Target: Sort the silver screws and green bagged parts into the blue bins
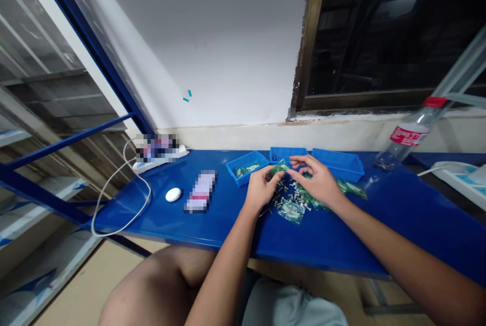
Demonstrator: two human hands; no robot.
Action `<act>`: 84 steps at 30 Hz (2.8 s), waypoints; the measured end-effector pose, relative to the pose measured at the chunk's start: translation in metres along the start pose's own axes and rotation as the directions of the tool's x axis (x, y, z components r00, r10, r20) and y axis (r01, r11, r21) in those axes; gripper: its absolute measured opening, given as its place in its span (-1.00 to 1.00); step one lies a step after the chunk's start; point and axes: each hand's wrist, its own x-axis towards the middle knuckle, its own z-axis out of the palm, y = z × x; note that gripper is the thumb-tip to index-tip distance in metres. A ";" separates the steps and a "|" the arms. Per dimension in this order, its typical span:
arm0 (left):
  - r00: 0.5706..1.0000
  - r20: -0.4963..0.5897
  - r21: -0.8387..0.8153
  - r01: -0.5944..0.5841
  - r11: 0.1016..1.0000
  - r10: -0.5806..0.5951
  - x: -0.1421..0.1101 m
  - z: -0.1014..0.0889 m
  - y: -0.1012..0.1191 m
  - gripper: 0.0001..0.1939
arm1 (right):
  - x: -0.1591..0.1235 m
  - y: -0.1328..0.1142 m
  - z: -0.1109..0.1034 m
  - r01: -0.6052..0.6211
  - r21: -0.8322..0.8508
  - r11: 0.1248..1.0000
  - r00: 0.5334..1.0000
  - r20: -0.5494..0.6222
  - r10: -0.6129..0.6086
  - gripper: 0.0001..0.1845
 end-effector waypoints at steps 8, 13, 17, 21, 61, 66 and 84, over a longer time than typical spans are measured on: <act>0.999 -0.033 -0.082 0.019 0.996 -0.021 0.002 0.004 -0.007 -0.66 | 0.000 0.003 -0.001 -0.107 0.090 0.990 0.993 0.055 0.102 -0.58; 0.996 -0.092 -0.027 0.017 1.000 -0.019 0.001 0.003 0.003 -0.71 | -0.001 0.003 -0.003 -0.116 -0.014 0.993 0.983 -0.142 0.113 -0.59; 0.998 0.051 -0.071 -0.017 0.997 0.020 -0.002 0.004 0.007 -0.55 | -0.002 0.002 -0.002 0.024 -0.025 0.999 0.999 0.033 -0.023 -0.71; 1.000 -0.015 -0.059 0.013 0.998 -0.014 0.000 0.003 -0.003 -0.54 | -0.002 0.001 0.002 0.052 0.039 0.998 0.989 0.139 -0.057 -0.73; 0.928 -0.361 0.842 0.279 0.462 0.098 -0.006 -0.026 0.003 -0.59 | -0.008 0.001 0.002 0.373 -0.332 0.866 0.831 0.534 -0.153 -0.80; 0.937 -0.308 0.851 0.194 0.488 0.163 -0.006 -0.026 0.005 -0.59 | -0.007 0.009 0.003 0.390 -0.343 0.855 0.836 0.521 -0.173 -0.83; 0.937 -0.324 0.862 0.234 0.449 0.134 -0.006 -0.023 0.007 -0.49 | -0.006 0.011 0.004 0.386 -0.428 0.817 0.841 0.527 -0.121 -0.81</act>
